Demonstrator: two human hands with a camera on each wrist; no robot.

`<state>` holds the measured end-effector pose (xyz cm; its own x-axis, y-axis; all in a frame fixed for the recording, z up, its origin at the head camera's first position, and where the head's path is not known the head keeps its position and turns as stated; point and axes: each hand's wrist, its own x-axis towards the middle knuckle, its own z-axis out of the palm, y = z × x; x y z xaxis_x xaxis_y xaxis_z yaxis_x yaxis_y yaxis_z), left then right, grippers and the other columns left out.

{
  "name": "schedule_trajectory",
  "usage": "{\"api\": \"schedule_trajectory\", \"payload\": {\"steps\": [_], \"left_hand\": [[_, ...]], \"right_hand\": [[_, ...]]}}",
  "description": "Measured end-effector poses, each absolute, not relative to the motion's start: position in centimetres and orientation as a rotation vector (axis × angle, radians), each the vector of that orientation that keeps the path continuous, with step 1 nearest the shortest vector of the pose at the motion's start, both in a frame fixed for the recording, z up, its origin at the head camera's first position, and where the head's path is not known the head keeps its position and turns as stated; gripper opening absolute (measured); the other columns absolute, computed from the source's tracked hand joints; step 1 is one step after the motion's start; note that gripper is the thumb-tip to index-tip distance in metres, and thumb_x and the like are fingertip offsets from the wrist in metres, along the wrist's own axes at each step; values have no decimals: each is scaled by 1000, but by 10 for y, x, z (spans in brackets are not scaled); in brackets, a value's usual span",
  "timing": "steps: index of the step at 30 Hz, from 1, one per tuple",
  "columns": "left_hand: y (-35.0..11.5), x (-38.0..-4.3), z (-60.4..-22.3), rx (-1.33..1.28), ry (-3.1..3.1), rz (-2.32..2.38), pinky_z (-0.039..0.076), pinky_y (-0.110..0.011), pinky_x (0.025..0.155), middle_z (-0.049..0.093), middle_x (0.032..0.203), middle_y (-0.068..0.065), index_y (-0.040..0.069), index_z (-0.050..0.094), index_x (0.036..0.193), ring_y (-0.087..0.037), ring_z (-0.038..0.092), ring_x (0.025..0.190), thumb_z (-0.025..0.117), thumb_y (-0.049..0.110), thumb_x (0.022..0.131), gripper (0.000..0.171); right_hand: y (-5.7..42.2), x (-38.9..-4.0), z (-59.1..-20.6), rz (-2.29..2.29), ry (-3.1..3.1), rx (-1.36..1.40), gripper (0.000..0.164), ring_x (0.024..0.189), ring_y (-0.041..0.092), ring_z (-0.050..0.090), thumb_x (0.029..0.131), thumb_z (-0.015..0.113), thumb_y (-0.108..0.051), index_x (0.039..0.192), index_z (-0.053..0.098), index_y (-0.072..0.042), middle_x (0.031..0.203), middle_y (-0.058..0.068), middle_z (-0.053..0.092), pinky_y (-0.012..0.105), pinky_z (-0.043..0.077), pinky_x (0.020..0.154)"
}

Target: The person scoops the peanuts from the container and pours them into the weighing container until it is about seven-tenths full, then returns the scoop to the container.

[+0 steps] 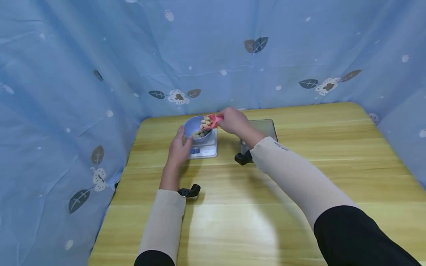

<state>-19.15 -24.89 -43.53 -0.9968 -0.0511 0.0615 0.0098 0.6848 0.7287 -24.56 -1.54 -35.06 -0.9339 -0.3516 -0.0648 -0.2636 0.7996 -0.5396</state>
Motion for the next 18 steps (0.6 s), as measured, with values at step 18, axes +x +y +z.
{"api": "schedule_trajectory", "payload": {"steps": [18], "left_hand": [[-254,-198,-435,-23,-2889,-1118,15,-43,124,14,165,0,12,19,158,-26,17,151,44,43,103,68]], "right_hand": [[-31,-236,-354,-337,3133,-842,22,94,23,61,97,60,-15,112,75,-23,99,1,70,43,45,81]]}}
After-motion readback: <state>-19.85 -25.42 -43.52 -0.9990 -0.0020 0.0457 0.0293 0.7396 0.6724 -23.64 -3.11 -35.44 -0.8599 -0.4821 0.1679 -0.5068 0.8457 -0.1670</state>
